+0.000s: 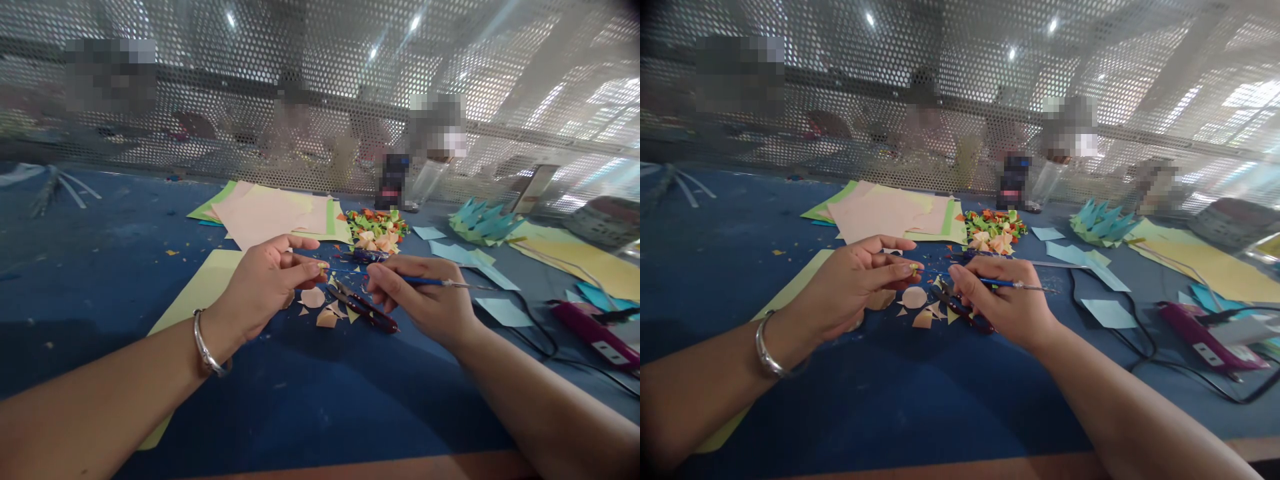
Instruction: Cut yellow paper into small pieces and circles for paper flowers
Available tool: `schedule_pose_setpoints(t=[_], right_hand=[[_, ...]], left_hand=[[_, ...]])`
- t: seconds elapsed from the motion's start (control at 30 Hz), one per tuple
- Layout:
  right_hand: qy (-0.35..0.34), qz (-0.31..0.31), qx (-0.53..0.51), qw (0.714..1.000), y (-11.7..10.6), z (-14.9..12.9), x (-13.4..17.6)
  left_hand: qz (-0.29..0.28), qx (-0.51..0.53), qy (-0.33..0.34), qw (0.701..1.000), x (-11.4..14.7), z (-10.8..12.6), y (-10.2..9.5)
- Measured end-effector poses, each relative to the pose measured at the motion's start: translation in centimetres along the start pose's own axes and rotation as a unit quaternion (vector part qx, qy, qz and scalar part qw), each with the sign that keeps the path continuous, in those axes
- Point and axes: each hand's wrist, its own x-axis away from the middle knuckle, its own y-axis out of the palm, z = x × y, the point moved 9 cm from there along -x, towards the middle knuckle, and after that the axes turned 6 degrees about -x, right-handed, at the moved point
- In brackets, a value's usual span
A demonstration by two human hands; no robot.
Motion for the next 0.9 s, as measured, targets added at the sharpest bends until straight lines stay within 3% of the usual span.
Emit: schedule_pose_setpoints(t=[0.13, 0.3, 0.43, 0.6, 0.7, 0.9], right_hand=[[-0.004, 0.002, 0.006, 1.0, 0.1, -0.2, 0.0], [-0.005, 0.02, 0.02, 1.0, -0.3, -0.2, 0.0], [-0.004, 0.021, 0.076, 0.997, -0.5, 0.3, -0.2], [-0.063, -0.032, 0.251, 0.965, 0.0, 0.3, -0.9], [-0.089, -0.11, 0.308, 0.941, 0.8, 1.1, -1.0], [-0.078, -0.207, 0.409, 0.885, 1.3, 3.5, -1.0]], left_hand=[[0.006, -0.019, 0.012, 1.0, 0.0, 0.2, -0.1], [0.033, -0.128, 0.102, 0.986, 0.1, 1.8, -0.7], [0.046, -0.183, 0.133, 0.973, 0.2, 2.5, -1.0], [0.017, -0.203, 0.128, 0.971, 0.0, 2.1, -0.5], [-0.004, -0.18, 0.111, 0.977, -0.1, 1.5, -0.2], [-0.017, -0.164, 0.093, 0.982, -0.2, 1.1, 0.1]])
